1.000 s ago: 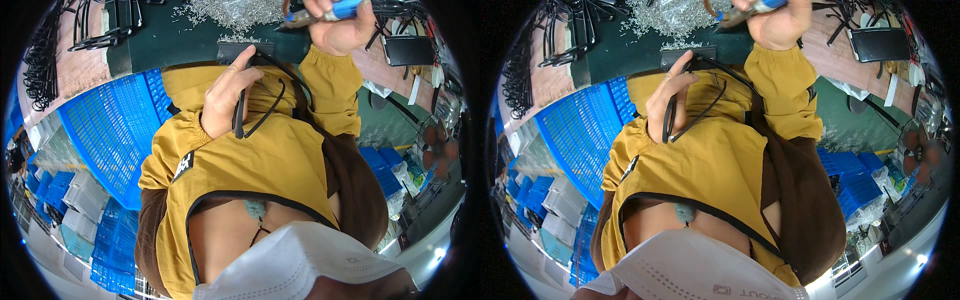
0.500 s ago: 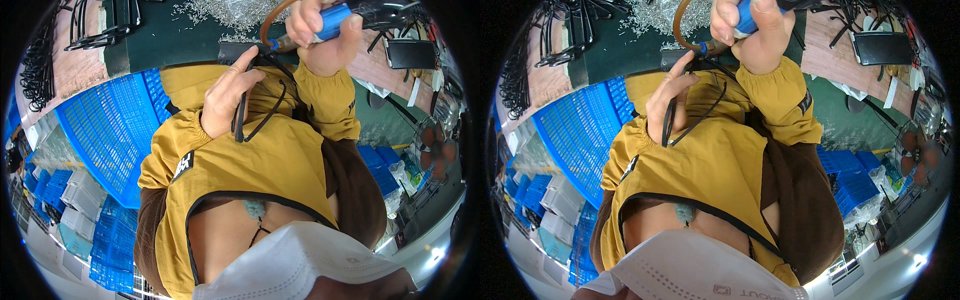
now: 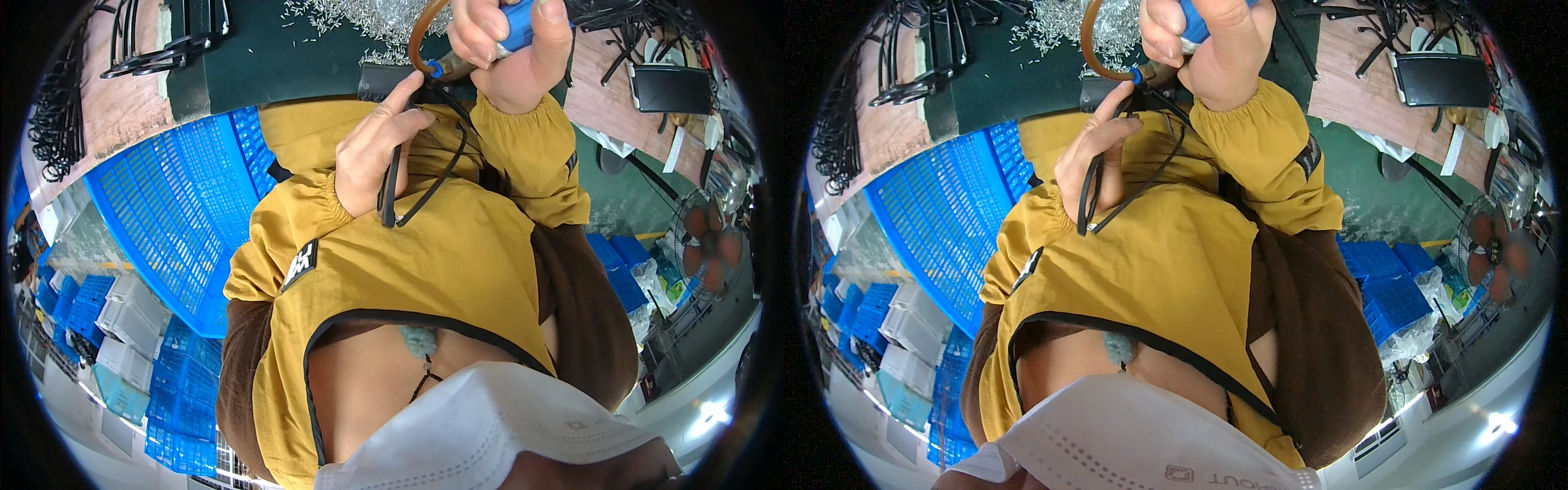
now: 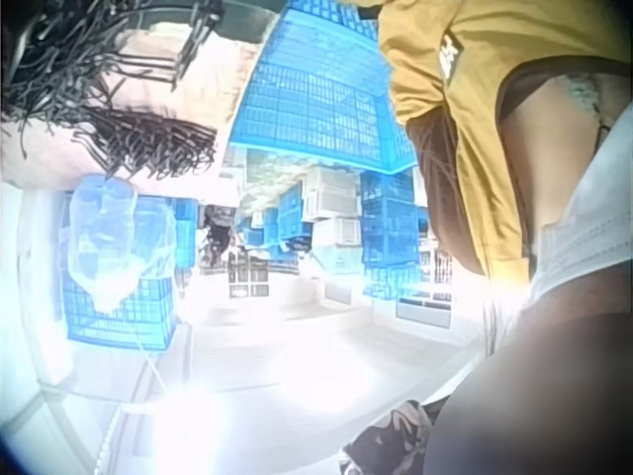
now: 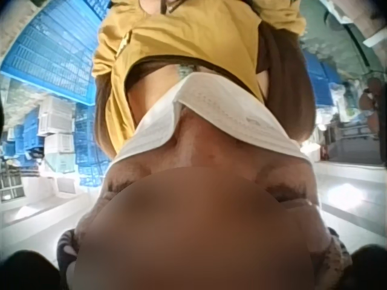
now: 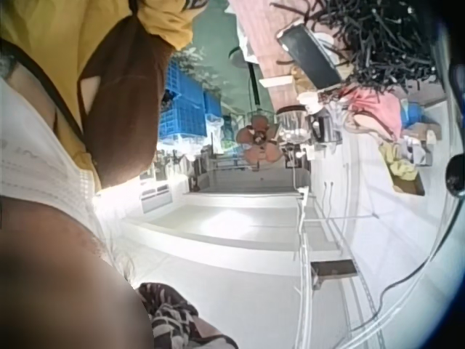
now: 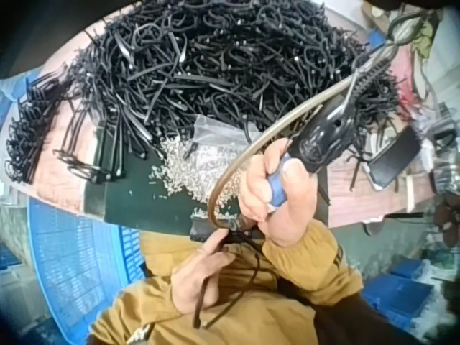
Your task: The person repeatedly picks up black cables from a pile, positions them on a work surface, and applies a soldering iron to the cable ends. The person then places the treated cables aside and repeats the process.
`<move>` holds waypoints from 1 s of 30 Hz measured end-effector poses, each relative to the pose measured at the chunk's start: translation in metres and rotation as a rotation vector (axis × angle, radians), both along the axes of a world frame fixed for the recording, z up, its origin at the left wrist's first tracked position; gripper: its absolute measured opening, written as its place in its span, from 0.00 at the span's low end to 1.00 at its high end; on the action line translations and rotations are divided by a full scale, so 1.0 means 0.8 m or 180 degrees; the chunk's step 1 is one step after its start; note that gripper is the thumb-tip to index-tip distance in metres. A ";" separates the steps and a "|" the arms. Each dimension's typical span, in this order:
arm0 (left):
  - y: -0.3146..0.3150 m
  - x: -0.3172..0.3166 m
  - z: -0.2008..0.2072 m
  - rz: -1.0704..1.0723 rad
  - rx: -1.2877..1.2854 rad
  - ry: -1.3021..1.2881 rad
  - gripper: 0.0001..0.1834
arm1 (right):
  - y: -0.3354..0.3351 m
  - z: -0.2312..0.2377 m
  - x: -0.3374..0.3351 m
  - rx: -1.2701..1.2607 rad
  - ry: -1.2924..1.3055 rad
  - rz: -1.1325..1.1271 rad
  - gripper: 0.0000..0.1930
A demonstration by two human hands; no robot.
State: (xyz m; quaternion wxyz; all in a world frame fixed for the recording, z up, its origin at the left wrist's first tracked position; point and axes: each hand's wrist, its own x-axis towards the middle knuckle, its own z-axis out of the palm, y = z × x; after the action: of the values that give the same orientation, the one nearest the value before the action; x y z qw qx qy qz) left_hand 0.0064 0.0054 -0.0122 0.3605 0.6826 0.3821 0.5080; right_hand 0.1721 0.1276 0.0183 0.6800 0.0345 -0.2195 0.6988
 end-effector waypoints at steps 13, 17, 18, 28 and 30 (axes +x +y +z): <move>0.003 -0.004 -0.003 -0.0162 0.0070 -0.0041 0.21 | 0.014 -0.013 0.026 -0.0588 0.0488 -0.0777 0.19; 0.013 -0.004 0.017 -0.0219 -0.0404 -0.0477 0.13 | 0.003 0.001 0.060 0.0026 -0.1574 -0.1132 0.19; 0.017 -0.007 0.025 -0.0239 -0.0643 -0.0831 0.10 | -0.013 0.003 0.067 -0.0204 -0.2070 -0.1612 0.17; 0.013 -0.021 0.052 -0.1442 -0.4789 -0.2253 0.38 | -0.107 0.003 0.031 0.2165 -0.5390 -0.2009 0.15; 0.013 -0.023 0.047 -0.1636 -0.5057 -0.1683 0.36 | -0.092 0.004 0.021 0.1825 -0.5184 -0.1600 0.13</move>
State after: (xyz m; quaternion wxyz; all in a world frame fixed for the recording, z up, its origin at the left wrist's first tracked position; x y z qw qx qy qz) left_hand -0.0119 0.0162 0.0255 0.9095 0.1543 0.3612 0.1361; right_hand 0.1891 0.0543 0.0214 0.4117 -0.3523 -0.8006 0.2558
